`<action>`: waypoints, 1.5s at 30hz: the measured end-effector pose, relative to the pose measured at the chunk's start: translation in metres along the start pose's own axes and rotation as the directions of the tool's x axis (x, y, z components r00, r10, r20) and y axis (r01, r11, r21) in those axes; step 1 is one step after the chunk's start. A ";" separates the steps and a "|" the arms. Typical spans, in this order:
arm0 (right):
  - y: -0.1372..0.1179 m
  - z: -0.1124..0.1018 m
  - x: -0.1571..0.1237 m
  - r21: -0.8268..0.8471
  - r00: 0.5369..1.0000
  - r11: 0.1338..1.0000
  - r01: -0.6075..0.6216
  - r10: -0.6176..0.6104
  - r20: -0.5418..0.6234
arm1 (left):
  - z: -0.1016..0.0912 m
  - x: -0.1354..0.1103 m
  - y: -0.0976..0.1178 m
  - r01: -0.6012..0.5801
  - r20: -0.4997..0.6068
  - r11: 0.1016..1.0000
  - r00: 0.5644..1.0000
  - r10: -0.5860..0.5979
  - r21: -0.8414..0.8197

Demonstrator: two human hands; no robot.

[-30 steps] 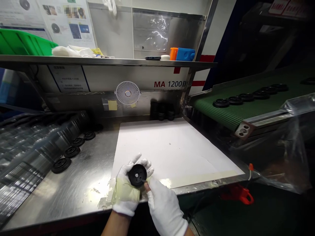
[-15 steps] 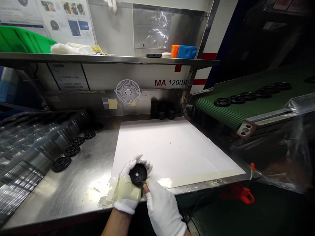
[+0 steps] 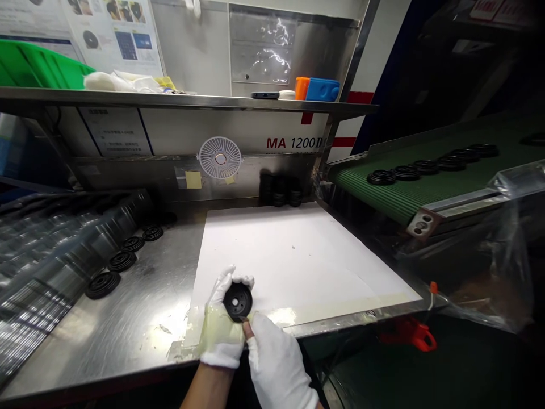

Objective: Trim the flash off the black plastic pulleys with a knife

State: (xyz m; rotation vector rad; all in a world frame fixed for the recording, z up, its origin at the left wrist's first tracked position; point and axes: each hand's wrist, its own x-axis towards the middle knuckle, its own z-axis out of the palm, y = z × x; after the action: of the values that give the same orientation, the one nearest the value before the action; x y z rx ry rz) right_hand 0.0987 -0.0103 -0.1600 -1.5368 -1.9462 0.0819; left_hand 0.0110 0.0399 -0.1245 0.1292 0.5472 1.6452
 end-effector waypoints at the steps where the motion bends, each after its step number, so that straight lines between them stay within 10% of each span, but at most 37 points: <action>1: 0.001 -0.002 0.001 0.000 1.000 1.000 -0.007 0.007 0.014 | 0.000 -0.002 0.002 0.035 0.025 0.999 0.999 -0.036 0.023; 5: 0.010 -0.013 0.005 -0.010 0.998 0.999 -0.042 0.042 0.051 | -0.001 -0.005 0.009 0.233 0.112 0.968 0.964 -0.242 0.094; 14: 0.005 -0.003 -0.001 -0.040 1.000 0.999 0.019 -0.019 -0.004 | 0.000 0.002 -0.006 0.007 -0.008 0.999 1.000 -0.007 -0.040; 20: 0.012 -0.011 0.002 -0.015 1.000 1.000 -0.021 0.021 0.017 | -0.006 -0.004 0.002 0.188 0.065 0.981 0.980 -0.190 0.044; 29: 0.005 -0.006 -0.004 0.001 1.000 1.000 0.022 -0.022 0.018 | 0.007 -0.002 -0.001 0.033 -0.045 0.999 0.998 -0.035 -0.035; 34: 0.030 -0.050 0.012 -0.063 0.980 0.993 -0.102 0.111 0.163 | 0.015 -0.006 0.008 -0.094 -0.071 0.995 0.993 0.096 0.031; 38: 0.064 -0.093 0.040 -0.329 0.984 0.944 0.021 0.038 0.171 | 0.020 -0.010 0.014 -0.105 -0.118 0.992 0.987 0.112 0.063; 45: 0.126 -0.206 0.175 -0.644 0.987 0.756 -0.117 0.158 0.006 | 0.033 -0.015 0.019 0.093 -0.127 0.996 0.988 -0.091 0.006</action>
State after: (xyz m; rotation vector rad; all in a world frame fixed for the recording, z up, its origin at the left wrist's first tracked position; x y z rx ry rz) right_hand 0.2940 0.1158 0.0261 -2.1343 -2.0121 -0.5471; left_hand 0.0090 0.0335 -0.0841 0.0079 0.6503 1.5672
